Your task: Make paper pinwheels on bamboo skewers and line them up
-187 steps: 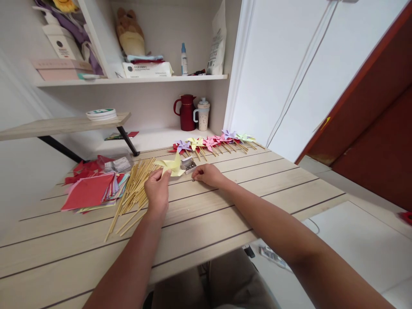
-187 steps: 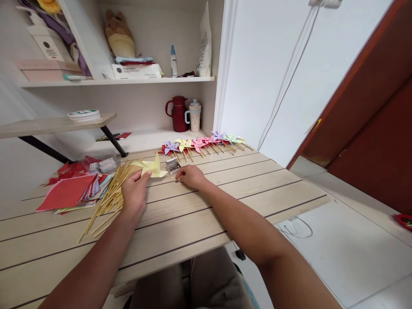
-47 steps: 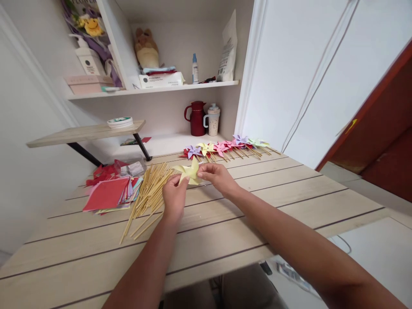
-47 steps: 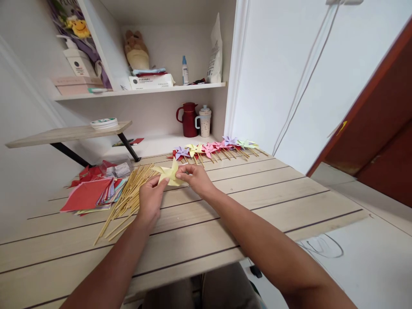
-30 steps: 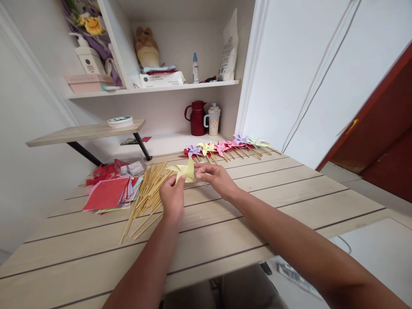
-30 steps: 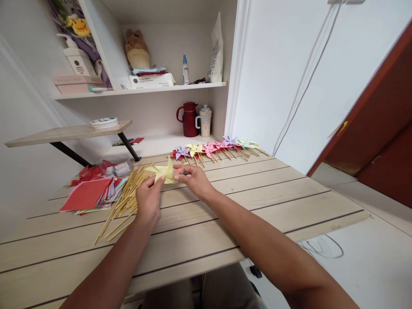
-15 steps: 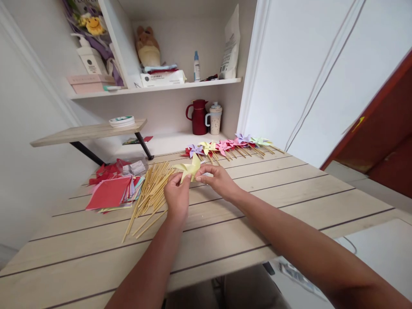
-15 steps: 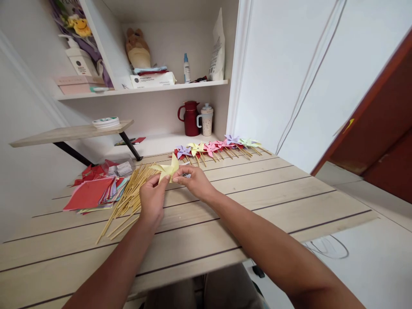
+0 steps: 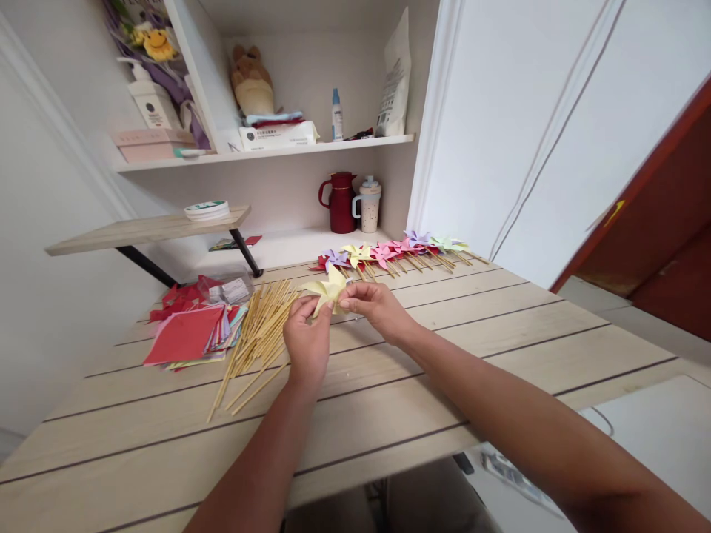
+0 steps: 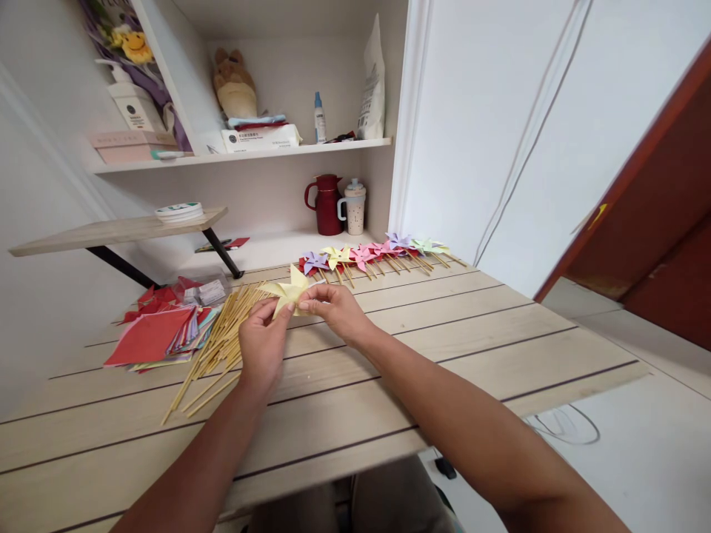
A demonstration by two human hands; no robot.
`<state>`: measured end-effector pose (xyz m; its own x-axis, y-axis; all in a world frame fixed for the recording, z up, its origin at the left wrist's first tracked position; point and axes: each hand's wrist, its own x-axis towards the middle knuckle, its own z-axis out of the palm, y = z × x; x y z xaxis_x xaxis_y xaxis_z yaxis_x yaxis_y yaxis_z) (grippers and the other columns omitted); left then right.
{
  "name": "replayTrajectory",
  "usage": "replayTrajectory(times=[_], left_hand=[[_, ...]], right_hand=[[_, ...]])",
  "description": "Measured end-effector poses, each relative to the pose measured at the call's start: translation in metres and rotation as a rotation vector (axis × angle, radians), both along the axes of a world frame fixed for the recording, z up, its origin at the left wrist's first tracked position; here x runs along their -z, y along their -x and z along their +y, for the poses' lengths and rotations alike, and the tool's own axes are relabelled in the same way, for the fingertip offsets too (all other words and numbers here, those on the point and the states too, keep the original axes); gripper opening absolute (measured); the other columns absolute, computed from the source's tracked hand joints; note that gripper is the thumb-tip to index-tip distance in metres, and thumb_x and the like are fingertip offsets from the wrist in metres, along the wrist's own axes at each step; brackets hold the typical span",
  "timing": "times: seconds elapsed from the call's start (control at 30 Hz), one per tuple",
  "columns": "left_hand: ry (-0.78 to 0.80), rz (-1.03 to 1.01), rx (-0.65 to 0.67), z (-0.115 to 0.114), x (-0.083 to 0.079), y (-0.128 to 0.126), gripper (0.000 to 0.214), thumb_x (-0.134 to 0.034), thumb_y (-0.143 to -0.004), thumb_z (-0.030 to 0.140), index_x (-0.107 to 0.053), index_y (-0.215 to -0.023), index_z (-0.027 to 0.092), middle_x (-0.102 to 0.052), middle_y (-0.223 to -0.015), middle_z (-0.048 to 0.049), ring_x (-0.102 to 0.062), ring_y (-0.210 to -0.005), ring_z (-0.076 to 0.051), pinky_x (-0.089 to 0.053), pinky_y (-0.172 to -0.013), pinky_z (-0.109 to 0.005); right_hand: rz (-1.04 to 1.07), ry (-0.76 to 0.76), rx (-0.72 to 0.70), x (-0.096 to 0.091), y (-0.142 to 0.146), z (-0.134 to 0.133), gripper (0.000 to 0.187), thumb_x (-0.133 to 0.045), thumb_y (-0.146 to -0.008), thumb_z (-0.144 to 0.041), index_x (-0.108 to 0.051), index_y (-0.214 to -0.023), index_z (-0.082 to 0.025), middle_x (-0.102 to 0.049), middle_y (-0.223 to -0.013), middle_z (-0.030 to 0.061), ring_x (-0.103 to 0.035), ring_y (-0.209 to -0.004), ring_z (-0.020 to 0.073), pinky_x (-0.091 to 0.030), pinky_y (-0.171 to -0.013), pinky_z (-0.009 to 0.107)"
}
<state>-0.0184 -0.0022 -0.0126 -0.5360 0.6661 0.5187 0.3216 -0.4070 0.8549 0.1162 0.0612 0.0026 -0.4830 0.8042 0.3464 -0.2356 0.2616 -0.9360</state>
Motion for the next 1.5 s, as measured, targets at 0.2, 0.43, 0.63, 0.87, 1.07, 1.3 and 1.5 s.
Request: replayTrajectory(times=[0.2,0.43,0.63,0.87,1.07,1.3,1.5], left_hand=[[-0.016,0.012,0.009,-0.002,-0.002,-0.003,0.009,-0.073,-0.079,0.026,-0.078,-0.084,0.021,-0.069,-0.095,-0.0045,-0.063,-0.096,-0.020,-0.049,-0.093,-0.032],[-0.014,-0.008,0.027,-0.003,-0.002,-0.003,0.009,-0.073,-0.080,0.026,-0.078,-0.085,0.021,-0.070,-0.098,-0.0048,-0.064,-0.097,-0.021,-0.049,-0.093,-0.033],[-0.019,-0.018,0.047,-0.003,-0.002,-0.004,0.010,-0.073,-0.080,0.028,-0.079,-0.084,0.021,-0.070,-0.097,-0.0047,-0.064,-0.097,-0.020,-0.048,-0.092,-0.032],[-0.014,-0.029,0.047,-0.004,-0.003,-0.005,0.010,-0.072,-0.081,0.028,-0.079,-0.084,0.020,-0.070,-0.096,-0.0047,-0.064,-0.096,-0.020,-0.049,-0.092,-0.033],[-0.028,-0.049,0.040,-0.003,-0.002,-0.005,0.010,-0.072,-0.081,0.027,-0.079,-0.085,0.021,-0.071,-0.096,-0.0047,-0.064,-0.095,-0.020,-0.049,-0.094,-0.034],[-0.021,-0.064,0.035,0.000,0.001,-0.003,0.012,-0.072,-0.081,0.028,-0.079,-0.087,0.021,-0.072,-0.097,-0.0053,-0.064,-0.097,-0.021,-0.049,-0.094,-0.034],[-0.019,-0.070,0.031,0.000,0.001,-0.004,0.012,-0.072,-0.080,0.028,-0.079,-0.087,0.020,-0.071,-0.096,-0.0048,-0.064,-0.097,-0.021,-0.049,-0.095,-0.033]], right_hand=[[0.019,0.034,-0.013,-0.002,0.000,-0.001,0.025,-0.083,-0.068,-0.039,-0.069,-0.071,-0.019,-0.063,-0.070,-0.0018,-0.053,-0.070,0.0140,-0.042,-0.072,0.030],[0.049,0.059,-0.014,0.001,0.001,0.001,0.022,-0.082,-0.068,-0.036,-0.071,-0.073,-0.018,-0.063,-0.070,-0.0017,-0.052,-0.069,0.0133,-0.040,-0.071,0.030],[0.054,0.071,-0.005,0.000,0.002,0.001,0.025,-0.083,-0.067,-0.039,-0.069,-0.071,-0.018,-0.061,-0.068,-0.0018,-0.050,-0.067,0.0131,-0.040,-0.069,0.030],[0.037,0.057,0.018,-0.001,0.004,-0.002,0.028,-0.084,-0.066,-0.043,-0.069,-0.072,-0.019,-0.061,-0.067,-0.0017,-0.050,-0.066,0.0131,-0.040,-0.065,0.029],[0.061,0.082,0.022,0.002,0.009,-0.004,0.028,-0.082,-0.069,-0.042,-0.066,-0.075,-0.021,-0.062,-0.070,-0.0020,-0.052,-0.065,0.0135,-0.042,-0.066,0.029],[0.108,0.070,0.048,0.004,0.012,-0.006,0.028,-0.082,-0.069,-0.043,-0.066,-0.075,-0.021,-0.066,-0.074,-0.0006,-0.057,-0.070,0.0151,-0.046,-0.071,0.031],[0.095,0.036,0.070,0.006,0.013,-0.004,0.028,-0.080,-0.071,-0.045,-0.066,-0.077,-0.021,-0.066,-0.075,-0.0001,-0.057,-0.071,0.0153,-0.046,-0.070,0.031]])
